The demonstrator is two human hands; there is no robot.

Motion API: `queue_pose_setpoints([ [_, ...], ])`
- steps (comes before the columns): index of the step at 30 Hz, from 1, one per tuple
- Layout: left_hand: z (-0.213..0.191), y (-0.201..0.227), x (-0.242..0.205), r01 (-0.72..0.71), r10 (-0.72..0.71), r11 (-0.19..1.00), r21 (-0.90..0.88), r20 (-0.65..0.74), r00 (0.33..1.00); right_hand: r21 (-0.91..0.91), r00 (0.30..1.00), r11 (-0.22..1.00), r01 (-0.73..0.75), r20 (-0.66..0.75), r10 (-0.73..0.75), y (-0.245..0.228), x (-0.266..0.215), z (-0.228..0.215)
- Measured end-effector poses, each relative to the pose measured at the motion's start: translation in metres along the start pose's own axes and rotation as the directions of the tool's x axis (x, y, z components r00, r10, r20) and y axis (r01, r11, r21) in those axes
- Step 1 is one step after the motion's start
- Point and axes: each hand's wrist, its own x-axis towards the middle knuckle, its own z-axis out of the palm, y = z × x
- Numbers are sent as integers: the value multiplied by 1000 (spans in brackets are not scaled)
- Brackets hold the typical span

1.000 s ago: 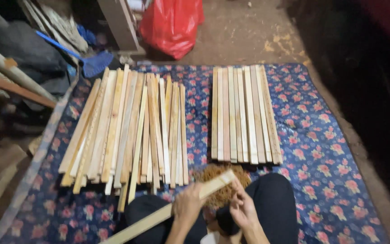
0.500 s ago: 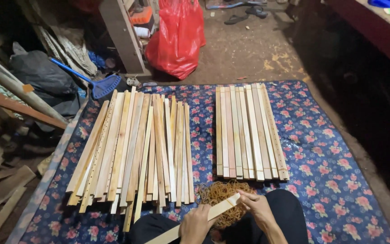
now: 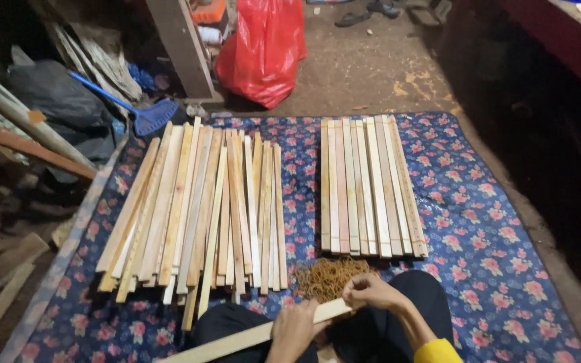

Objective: The person is sorting and aligning thin wooden slats into neat stacks while sitting on the floor.

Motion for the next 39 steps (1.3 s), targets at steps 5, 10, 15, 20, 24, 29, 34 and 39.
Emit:
queue_pose_setpoints([
  [5, -9, 0, 7, 53, -52, 998, -16, 76, 996, -219, 995, 976, 7, -100, -29, -19, -13, 11],
  [10, -7, 7, -9, 52, -53, 998, -22, -46, 998, -199, 994, 979, -36, -109, 15, -16, -14, 18],
  [15, 1, -3, -14, -48, 48, 998, -48, 0, 999, -221, 1000, 975, -13, -4, 13, -2, -8, 24],
  [20, 4, -2, -18, 6, -6, 999, -41, -4, 1000, -104, 993, 994, -26, -120, 13, 6, -18, 17],
  [24, 21, -9, -11, 6, -6, 1000, 2, -85, 996, 100, 965, 995, 2, -261, 24, 42, -28, -5],
  [29, 15, -4, -18, -11, 12, 1000, 15, -83, 997, -53, 984, 999, -1, -181, -8, 0, -45, 16],
  [34, 15, -3, -22, -25, 28, 999, 26, -86, 996, -359, 995, 931, 70, -42, -91, 14, -26, 20],
  [39, 15, -5, -24, -34, 38, 999, 41, -93, 995, -309, 991, 951, 30, -117, -69, -1, -26, 20],
])
